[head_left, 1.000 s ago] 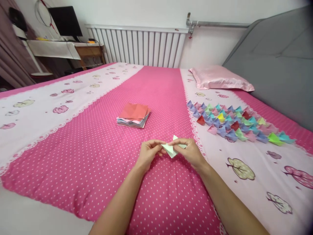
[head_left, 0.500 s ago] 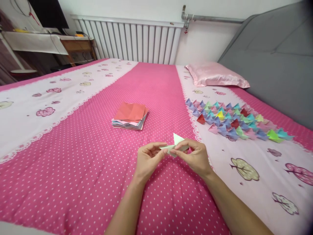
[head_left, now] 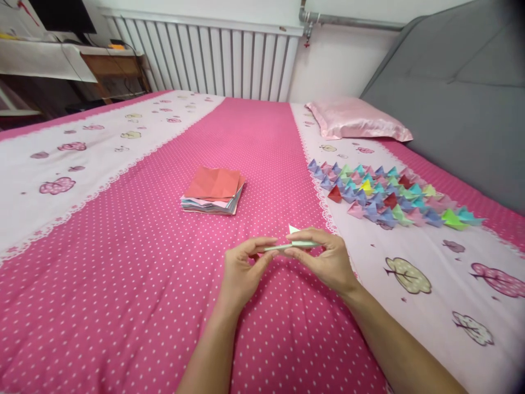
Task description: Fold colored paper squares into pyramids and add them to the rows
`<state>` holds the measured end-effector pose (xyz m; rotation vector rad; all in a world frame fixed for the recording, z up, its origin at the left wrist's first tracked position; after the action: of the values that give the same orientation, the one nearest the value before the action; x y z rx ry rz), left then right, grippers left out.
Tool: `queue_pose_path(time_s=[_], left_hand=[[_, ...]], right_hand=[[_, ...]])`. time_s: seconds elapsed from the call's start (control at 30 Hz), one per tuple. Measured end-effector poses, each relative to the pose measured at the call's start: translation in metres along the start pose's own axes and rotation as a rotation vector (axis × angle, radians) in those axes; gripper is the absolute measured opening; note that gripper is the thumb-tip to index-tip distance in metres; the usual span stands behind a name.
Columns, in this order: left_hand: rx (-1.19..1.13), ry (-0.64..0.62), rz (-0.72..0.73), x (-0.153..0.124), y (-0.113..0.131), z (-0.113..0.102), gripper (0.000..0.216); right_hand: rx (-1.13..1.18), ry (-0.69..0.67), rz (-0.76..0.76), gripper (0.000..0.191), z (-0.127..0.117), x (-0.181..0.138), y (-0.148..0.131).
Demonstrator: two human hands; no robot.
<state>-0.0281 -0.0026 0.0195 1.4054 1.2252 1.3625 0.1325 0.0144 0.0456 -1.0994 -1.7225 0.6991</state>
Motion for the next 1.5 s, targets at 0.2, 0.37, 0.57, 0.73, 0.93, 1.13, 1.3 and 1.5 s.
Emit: queue_pose_path(time_s=[0.2, 0.37, 0.57, 0.73, 0.93, 1.13, 1.3, 1.5], left_hand=[[0.103, 0.039, 0.127, -0.002, 0.011, -0.003, 0.009], [0.066, 0.085, 0.145, -0.003, 0.011, -0.006, 0.007], [0.103, 0.052, 0.188, -0.004, 0.016, -0.003, 0.007], [0.057, 0.056, 0.2, -0.006, 0.019, -0.003, 0.007], [0.045, 0.044, 0.101, -0.003, 0.011, -0.001, 0.005], [0.03, 0.107, -0.012, -0.002, 0.0, -0.01, 0.008], [-0.006, 0.111, -0.006, -0.002, 0.001, -0.011, 0.008], [-0.054, 0.118, 0.037, -0.002, 0.006, -0.013, 0.005]], right_hand=[[-0.074, -0.025, -0.077, 0.013, -0.002, 0.002, -0.011], [-0.097, -0.02, -0.106, 0.011, -0.001, 0.001, -0.014], [-0.128, -0.02, -0.176, 0.007, 0.001, 0.0, -0.018], [-0.154, -0.036, -0.202, 0.006, 0.003, -0.001, -0.021], [-0.107, -0.063, -0.155, 0.006, 0.005, 0.0, -0.015], [-0.063, -0.002, -0.097, 0.035, -0.007, 0.005, -0.013], [-0.041, -0.01, -0.102, 0.013, -0.011, 0.007, -0.013], [-0.038, -0.016, -0.088, 0.012, -0.009, 0.006, -0.012]])
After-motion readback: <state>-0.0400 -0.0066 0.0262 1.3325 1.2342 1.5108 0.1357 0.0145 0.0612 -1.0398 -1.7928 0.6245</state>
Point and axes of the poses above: each hand's wrist, its own x-axis towards the middle knuckle, its own z-axis out of the palm, y = z × x, the point moved 8 cm from there along x, towards the middle knuckle, and after that the axes turned 1 degree about -x, right-handed, at the moved point
